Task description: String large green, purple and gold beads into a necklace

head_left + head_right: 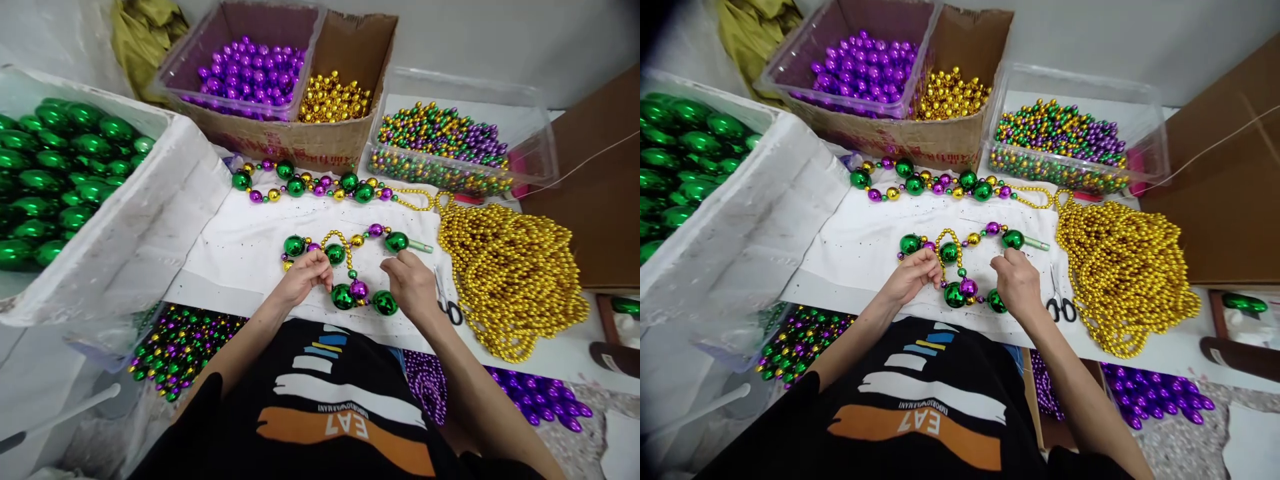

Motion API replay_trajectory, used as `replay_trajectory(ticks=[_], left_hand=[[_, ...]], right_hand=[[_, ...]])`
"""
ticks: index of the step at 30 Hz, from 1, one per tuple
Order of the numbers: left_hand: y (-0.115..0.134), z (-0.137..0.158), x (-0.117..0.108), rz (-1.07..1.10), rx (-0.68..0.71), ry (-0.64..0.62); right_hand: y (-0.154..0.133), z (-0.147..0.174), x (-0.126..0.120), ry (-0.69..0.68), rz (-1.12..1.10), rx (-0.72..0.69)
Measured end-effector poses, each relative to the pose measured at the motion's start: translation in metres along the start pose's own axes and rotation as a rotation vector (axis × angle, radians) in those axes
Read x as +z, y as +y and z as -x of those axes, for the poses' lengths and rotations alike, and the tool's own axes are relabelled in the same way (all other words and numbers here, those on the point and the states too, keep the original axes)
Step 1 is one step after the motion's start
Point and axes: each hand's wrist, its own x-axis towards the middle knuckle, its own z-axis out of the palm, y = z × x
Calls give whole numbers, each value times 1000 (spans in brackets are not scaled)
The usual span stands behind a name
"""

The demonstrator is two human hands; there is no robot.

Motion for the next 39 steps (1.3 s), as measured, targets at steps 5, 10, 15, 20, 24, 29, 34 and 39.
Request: replay_trajectory(ticks=[5, 10, 15, 20, 24, 29, 34, 39], left_hand=[[8, -8, -2, -9, 59, 46], [19, -14, 14, 172, 76, 39], [30, -7, 23, 270, 58, 35], [42, 9, 20, 216, 107, 53], [42, 15, 18, 200, 100, 91], [36, 11, 12, 224, 70, 89], [28, 4, 6, 256, 63, 91], [27, 1, 6, 258, 48, 94]], right_hand=[[2, -5, -12, -203, -776, 359], [-23, -12, -13, -224, -1401, 487], [-49, -20, 4, -140, -1502, 507], [-61, -22, 2, -148, -1514, 528], [-64, -23, -1, -135, -1469, 522], [-58, -22, 8, -136, -1475, 532], [-53, -21, 16, -129, -1534, 569], [-50, -22, 18, -142, -1544, 605]])
